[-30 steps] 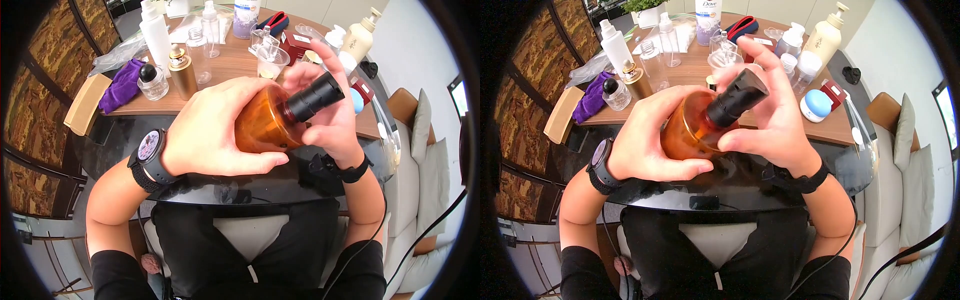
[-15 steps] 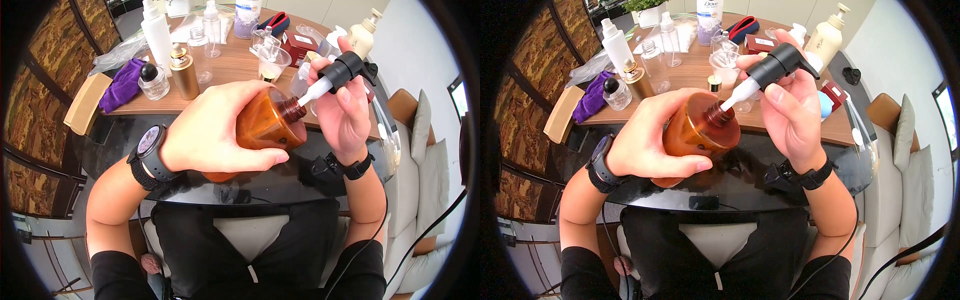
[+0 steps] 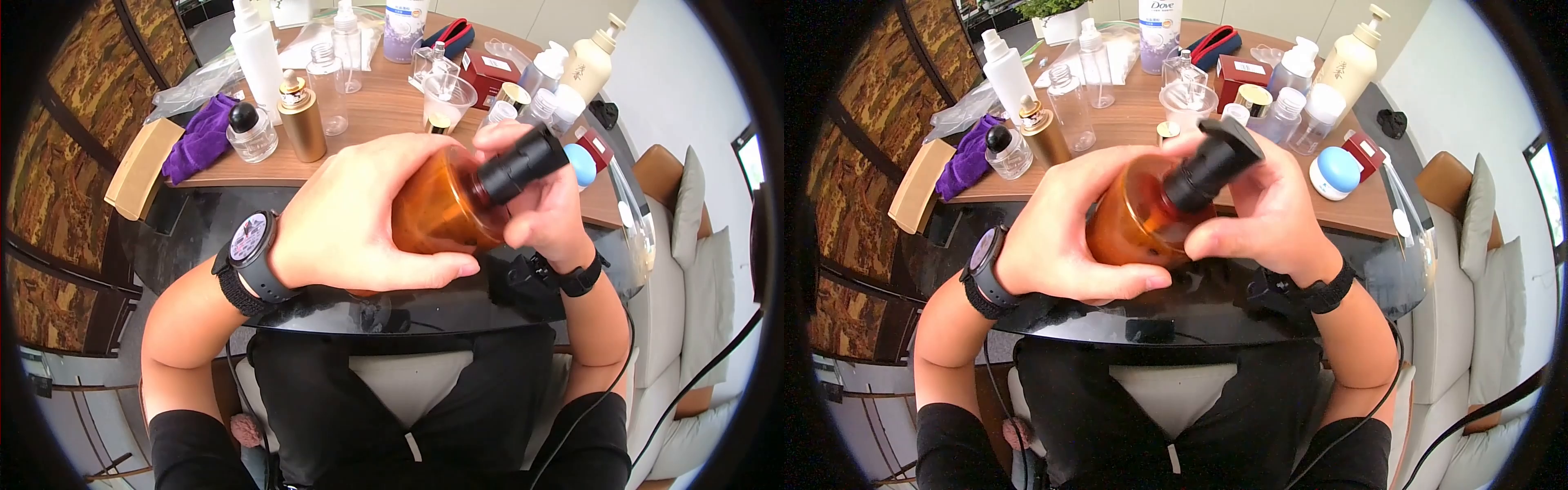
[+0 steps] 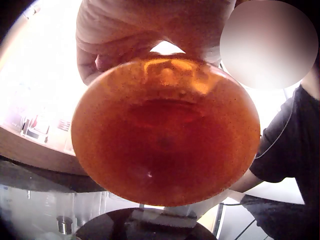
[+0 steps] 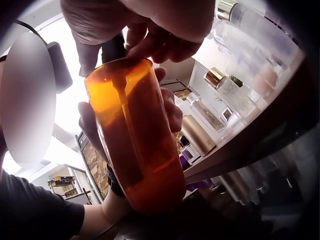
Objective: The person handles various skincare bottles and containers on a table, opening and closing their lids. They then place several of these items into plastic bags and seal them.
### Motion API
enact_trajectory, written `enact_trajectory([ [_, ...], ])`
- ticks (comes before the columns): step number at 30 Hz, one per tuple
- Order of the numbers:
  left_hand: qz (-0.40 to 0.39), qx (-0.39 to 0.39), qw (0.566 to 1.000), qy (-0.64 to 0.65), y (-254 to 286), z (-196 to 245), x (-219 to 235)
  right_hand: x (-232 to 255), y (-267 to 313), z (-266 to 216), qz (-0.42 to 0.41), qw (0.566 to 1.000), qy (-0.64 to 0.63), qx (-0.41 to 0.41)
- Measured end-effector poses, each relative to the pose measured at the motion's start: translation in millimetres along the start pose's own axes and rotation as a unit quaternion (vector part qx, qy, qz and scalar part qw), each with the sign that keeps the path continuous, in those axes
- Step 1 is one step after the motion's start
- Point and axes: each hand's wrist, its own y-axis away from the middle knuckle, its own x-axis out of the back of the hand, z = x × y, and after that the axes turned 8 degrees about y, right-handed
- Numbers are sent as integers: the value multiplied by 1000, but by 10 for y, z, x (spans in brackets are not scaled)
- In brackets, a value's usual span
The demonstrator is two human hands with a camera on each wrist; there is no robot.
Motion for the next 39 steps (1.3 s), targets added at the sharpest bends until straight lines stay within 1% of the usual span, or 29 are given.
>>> enact_trajectory([
  [1, 8, 6, 1000, 16, -1, -11, 3, -67, -12, -50, 24, 998, 57, -14],
  [3, 26, 19, 998, 47, 0, -42, 23, -172, -18, -157, 74, 995, 19, -59],
  [4, 30, 9, 999, 36, -2, -38, 33, -191, -20, -181, 99, 992, 0, -81],
  [5, 34, -1, 999, 24, -4, -27, 41, -133, 19, -131, 78, 995, -28, -58],
  [6, 38, -11, 999, 13, -7, -17, 48, 33, 52, 10, 21, 999, -32, -5],
  [7, 33, -2, 999, 34, -16, -11, 59, 261, 62, 202, -37, 998, -35, 49],
  [8, 28, 6, 998, 56, -31, -9, 72, 376, 63, 298, -93, 990, -38, 102],
  [9, 23, 15, 997, 77, -40, -7, 84, 266, 46, 206, -38, 995, -20, 87],
  [12, 19, 21, 997, 65, -51, -19, 104, -27, -36, -6, 106, 993, -32, 39],
  [13, 29, 8, 998, 63, -43, -37, 74, -136, -95, -111, 111, 993, -46, 4],
  [16, 14, -20, 1000, -5, -33, -10, 82, -19, 0, -113, 87, 993, -9, -85],
  [17, 35, -17, 999, -15, -2, -45, 71, 16, 19, -58, 108, 990, 3, -85],
  [20, 42, 36, 995, 80, -23, -77, 81, 56, -29, 22, 95, 993, -73, 3],
  [21, 47, 48, 994, 86, -23, -77, 70, -58, -72, -22, 114, 991, -72, 18],
  [24, 8, 7, 999, 40, -38, -20, 82, -117, -56, -122, 117, 986, -99, -68],
  [25, 13, -21, 999, 19, -28, -30, 66, -125, -48, -84, 116, 987, -99, -48],
  [28, 16, 18, 997, 71, -30, -13, 69, -18, -56, -12, 76, 997, -34, 0],
  [29, 19, 11, 998, 56, -32, -33, 73, -83, -31, -15, 109, 992, -57, 13],
  [32, 11, -5, 998, 60, -13, -57, 50, -195, -81, -159, 126, 987, -81, -56],
  [33, -15, 0, 997, 72, -29, -28, 65, -96, -29, -107, 106, 989, -68, -75],
  [35, -9, -10, 999, 50, -28, -20, 71, 26, 26, 22, 90, 993, -64, -30],
  [36, -5, -15, 999, 40, -26, -17, 72, 2, -8, 7, 82, 995, -61, -8],
  [37, -8, -3, 998, 66, -35, -18, 70, -56, -14, -34, 102, 992, -68, -3],
  [39, 1, -5, 998, 69, -15, -46, 43, -166, -59, -158, 116, 989, -77, -51],
])
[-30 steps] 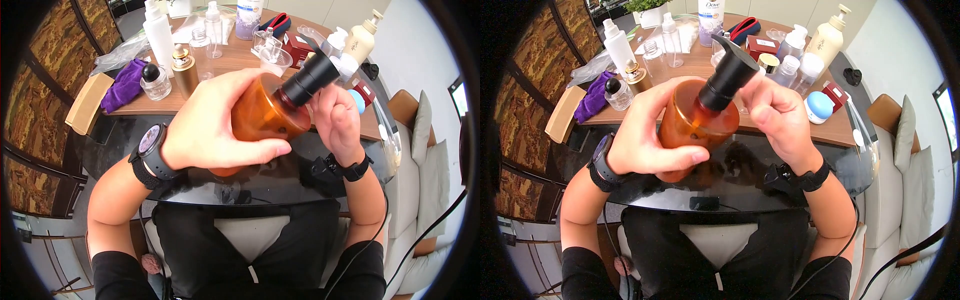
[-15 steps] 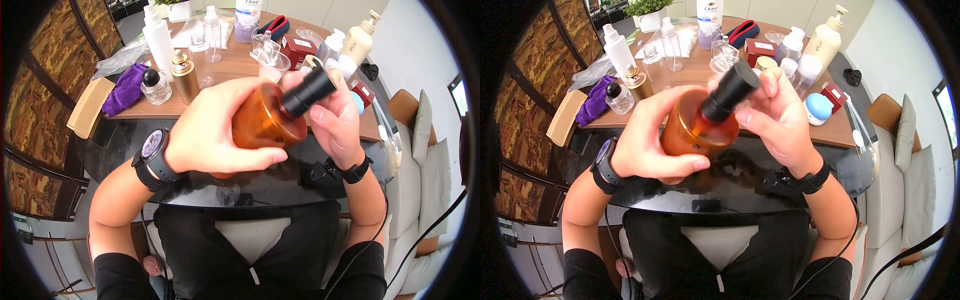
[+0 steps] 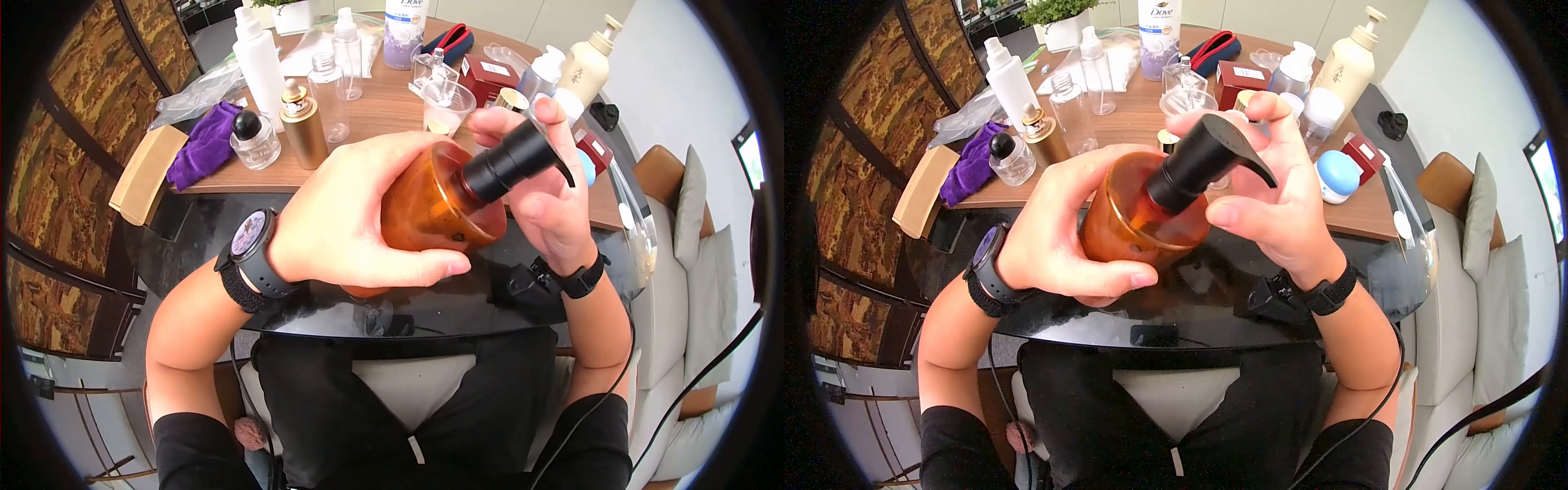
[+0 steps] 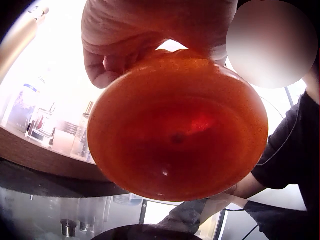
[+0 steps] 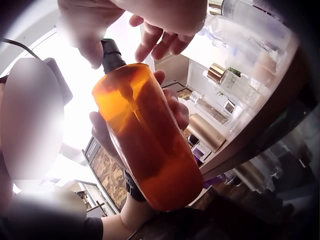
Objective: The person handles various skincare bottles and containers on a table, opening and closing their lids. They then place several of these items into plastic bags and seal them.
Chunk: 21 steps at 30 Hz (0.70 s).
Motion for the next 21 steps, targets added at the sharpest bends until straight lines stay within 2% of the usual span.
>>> enact_trajectory([
  [1, 4, -2, 1000, 1, 10, -8, -10, -24, 0, -22, 9, 1000, -2, -24],
  [4, -16, 23, 999, -20, 14, 57, -14, 133, 22, 1, -37, 998, 42, -43],
  [7, -22, 2, 999, -39, 4, 49, 9, 124, -17, 71, -80, 995, -35, 49],
  [10, -25, 27, 999, -34, 31, 60, -7, 129, -21, 79, -101, 994, 23, 35],
  [13, -70, 33, 996, -50, 29, 102, -3, 199, -124, 143, -170, 980, 20, 102],
  [14, -77, 53, 995, -31, 28, 125, 8, 122, -39, 135, -107, 990, -48, 73],
  [17, -14, 13, 999, -46, 52, 66, -29, 37, -15, 28, -84, 996, 17, 19],
  [18, -18, 15, 999, -39, 47, 79, -35, 168, -50, 129, -155, 982, 54, 92],
  [21, -29, 17, 999, -23, 32, 97, -54, 256, -82, 188, -159, 980, 44, 106],
])
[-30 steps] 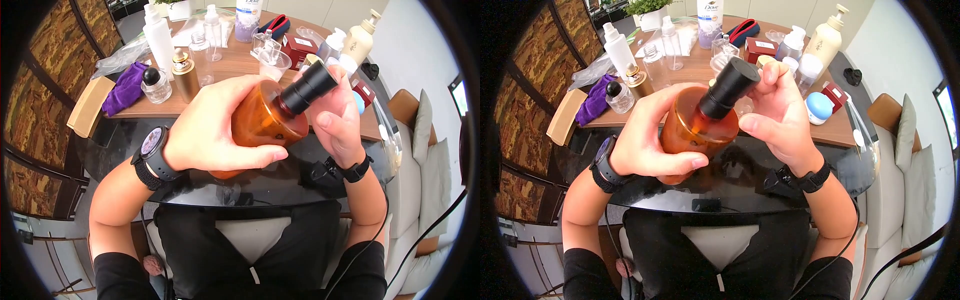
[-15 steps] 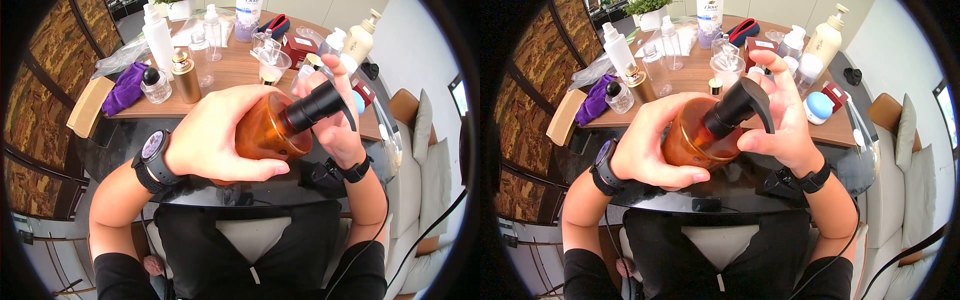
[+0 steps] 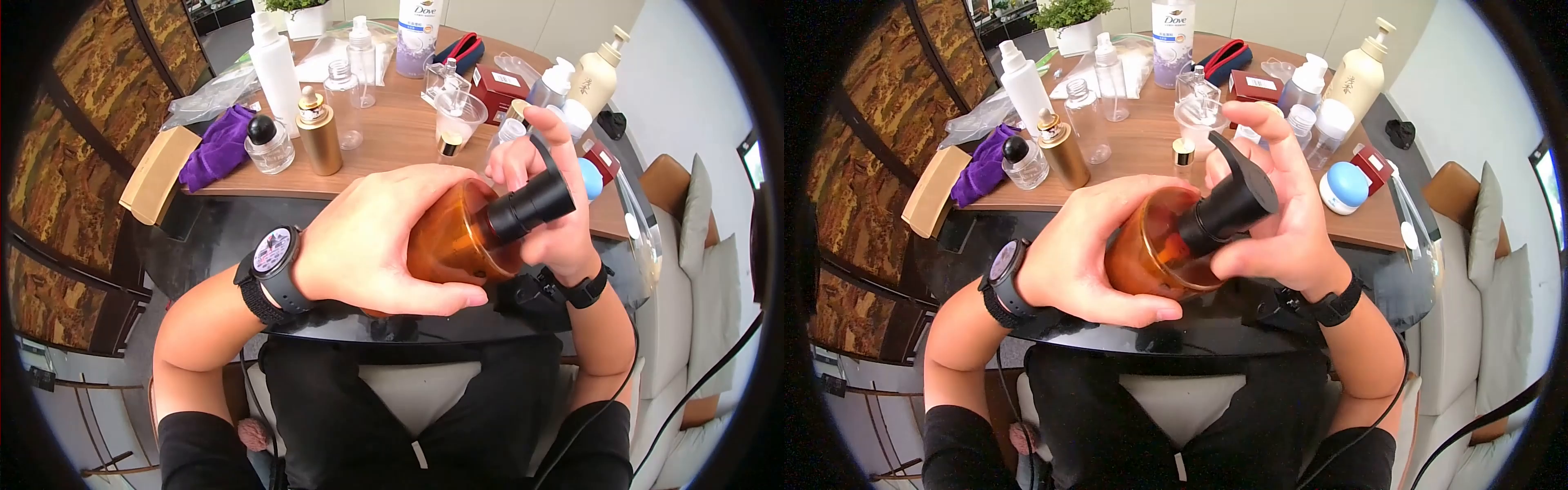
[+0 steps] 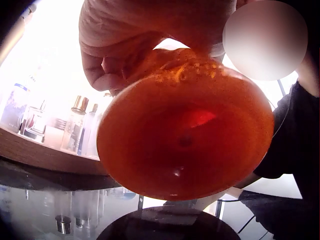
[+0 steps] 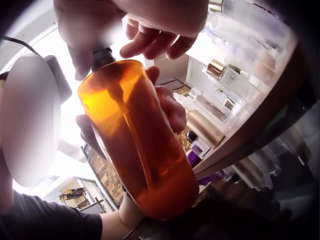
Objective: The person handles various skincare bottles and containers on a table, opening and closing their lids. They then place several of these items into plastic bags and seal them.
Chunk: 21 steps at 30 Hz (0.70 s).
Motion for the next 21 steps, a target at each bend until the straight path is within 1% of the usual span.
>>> enact_trajectory([
  [1, 0, -1, 1000, -1, -1, -6, -1, -109, -7, -35, 39, 996, -74, 3],
  [4, -8, 15, 1000, -8, 1, -1, 30, -141, -30, -116, 30, 999, -15, -36],
  [5, -11, 24, 1000, -11, 2, 3, 43, -139, -31, -95, 32, 999, -17, -24],
  [8, 15, -1, 999, -32, 6, -18, 1, -101, -23, -80, 25, 1000, -10, -5],
  [9, 24, -10, 998, -51, 4, -17, -9, -130, -15, -106, 48, 999, -20, -14],
  [10, 29, -20, 998, -58, 3, -11, -9, -141, -5, -125, 65, 998, -2, -22],
  [12, 36, -40, 996, -75, -3, 9, -7, -164, 5, -125, 80, 997, -9, -15],
  [13, 37, -29, 996, -75, -4, 47, -18, -119, 20, -114, 61, 998, 24, 6],
  [14, 28, -13, 995, -95, 6, 86, 16, -94, 19, -145, 43, 998, 44, 4],
  [16, 10, 17, 991, -131, 1, 166, 78, -224, -59, -111, 55, 996, 26, 60],
  [17, 19, -18, 990, -138, -22, 191, 167, -335, -73, -154, 119, 993, 8, 14],
  [18, 61, -86, 987, -120, -50, 131, 260, -454, -121, -234, 183, 982, -11, -33],
  [19, 93, -100, 984, -116, -48, 169, 420, -400, -69, -210, 181, 980, 37, -67],
  [20, 109, -42, 993, -11, 15, 255, 615, -336, -55, -196, 147, 984, 66, -73],
  [21, 267, -77, 958, 70, 37, 224, 650, -295, -39, -179, 142, 985, 62, -76],
])
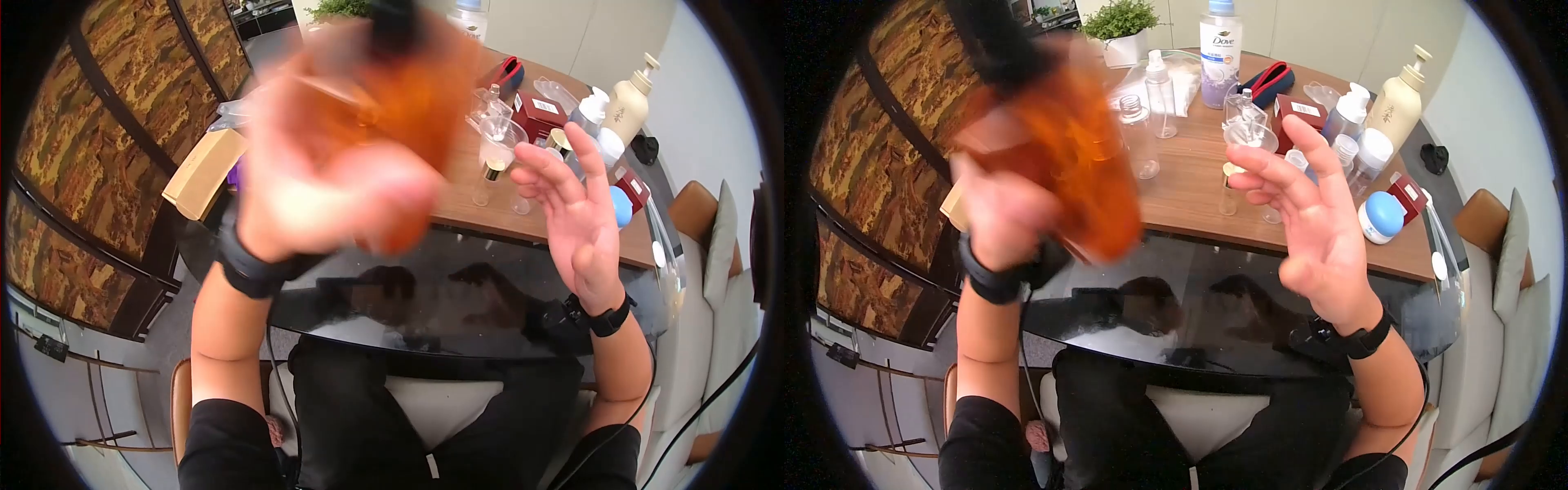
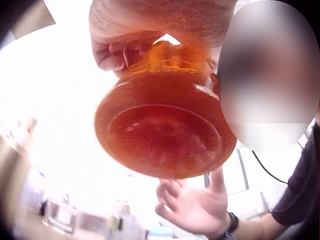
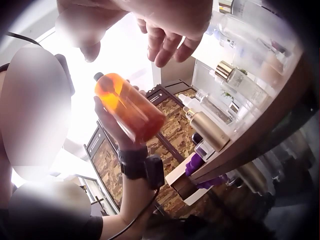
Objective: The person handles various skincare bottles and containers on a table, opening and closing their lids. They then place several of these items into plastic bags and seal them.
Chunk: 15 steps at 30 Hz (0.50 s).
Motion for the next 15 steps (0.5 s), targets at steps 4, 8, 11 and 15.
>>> enact_trajectory([
  [4, 237, -207, 949, 16, -478, 45, 727, 139, -5, 103, 0, 1000, -3, 26],
  [8, 324, -259, 904, -105, -620, -244, 1314, 156, -15, 122, 5, 999, -20, 45],
  [11, 349, -132, 894, -247, -592, -593, 1582, 156, -21, 125, 8, 999, -26, 43],
  [15, 245, 25, 920, -305, -513, -941, 1679, 186, -28, 132, 17, 999, -16, 48],
])
